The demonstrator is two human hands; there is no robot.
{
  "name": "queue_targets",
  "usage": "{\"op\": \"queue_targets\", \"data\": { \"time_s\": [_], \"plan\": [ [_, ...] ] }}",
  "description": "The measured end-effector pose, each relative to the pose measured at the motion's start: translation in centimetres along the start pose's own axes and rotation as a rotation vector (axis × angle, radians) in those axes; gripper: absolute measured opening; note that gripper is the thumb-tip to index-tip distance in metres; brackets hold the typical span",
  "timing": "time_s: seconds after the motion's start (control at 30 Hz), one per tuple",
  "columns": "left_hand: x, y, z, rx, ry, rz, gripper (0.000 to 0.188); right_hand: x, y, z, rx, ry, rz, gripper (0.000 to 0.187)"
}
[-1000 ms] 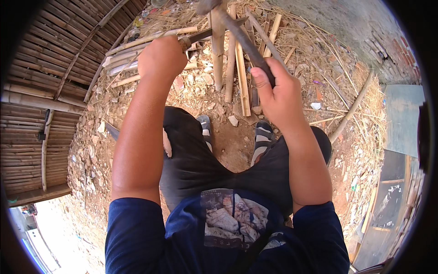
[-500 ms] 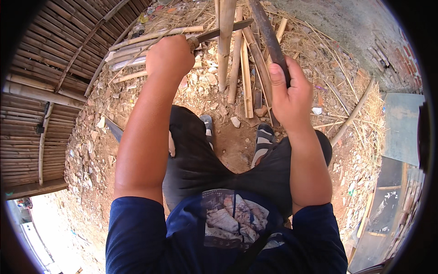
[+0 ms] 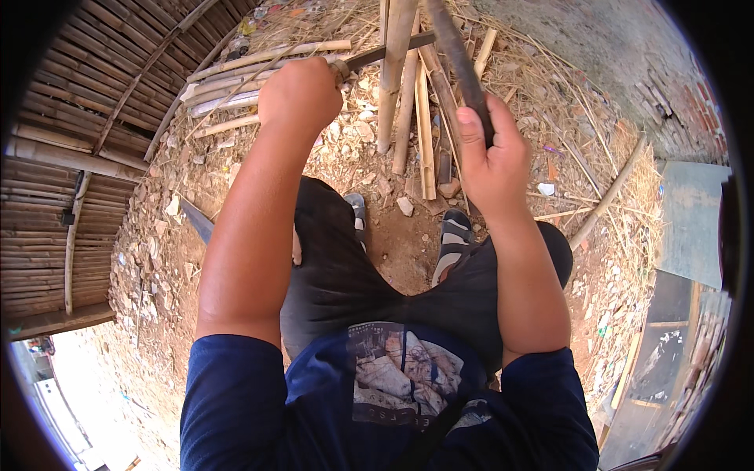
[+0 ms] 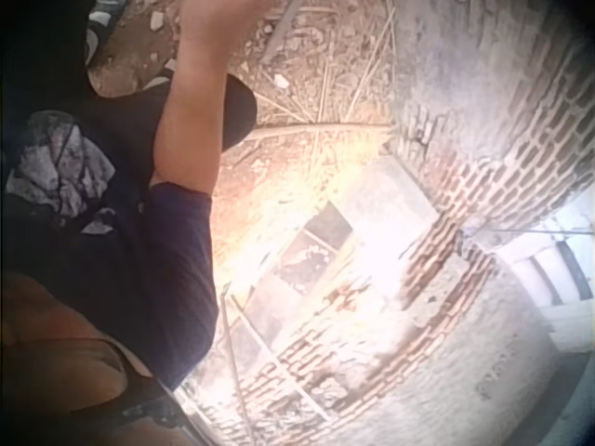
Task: The person uses a machete and a hammer to split a bamboo stalk. The person places the machete blade against the end of the bamboo and strikes the back of the blade with the hammer to drive it through the wood.
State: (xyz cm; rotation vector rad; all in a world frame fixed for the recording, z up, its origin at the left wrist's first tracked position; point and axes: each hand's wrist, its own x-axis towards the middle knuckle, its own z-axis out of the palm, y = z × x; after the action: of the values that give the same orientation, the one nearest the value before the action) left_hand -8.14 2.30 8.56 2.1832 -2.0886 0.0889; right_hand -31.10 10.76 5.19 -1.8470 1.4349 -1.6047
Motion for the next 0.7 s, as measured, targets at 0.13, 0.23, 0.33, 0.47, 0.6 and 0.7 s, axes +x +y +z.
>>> {"op": "queue_targets", "data": {
  "time_s": [0.13, 0.23, 0.33, 0.47, 0.6, 0.7],
  "plan": [
    [0.6, -0.6, 0.5, -0.053, -0.092, -0.060, 0.034, -0.2, 1.8, 1.3, -0.191, -0.336, 0.173, 0.029],
    [-0.1, -0.5, 0.8, -0.059, -0.061, -0.057, 0.035, 0.1, 0.9, 0.5, -0.147, -0.258, 0.132, 0.033],
    [-0.4, 0.0, 0.9, -0.058, -0.031, -0.035, 0.035, 0.2, 0.4, -0.2, -0.058, -0.085, 0.048, 0.035],
    [0.1, 0.2, 0.8, -0.053, -0.046, -0.016, 0.036, 0.5, -0.4, -0.4, -0.054, 0.029, -0.074, 0.031],
    [0.1, 0.9, 1.0, -0.075, -0.077, 0.001, 0.035, -0.6, 2.8, 0.5, -0.274, -0.325, 0.092, 0.025],
    [-0.1, 0.5, 1.8, -0.097, -0.081, -0.053, 0.034, -0.2, 2.1, 1.3, -0.239, -0.382, 0.204, 0.028]
  ]
}}
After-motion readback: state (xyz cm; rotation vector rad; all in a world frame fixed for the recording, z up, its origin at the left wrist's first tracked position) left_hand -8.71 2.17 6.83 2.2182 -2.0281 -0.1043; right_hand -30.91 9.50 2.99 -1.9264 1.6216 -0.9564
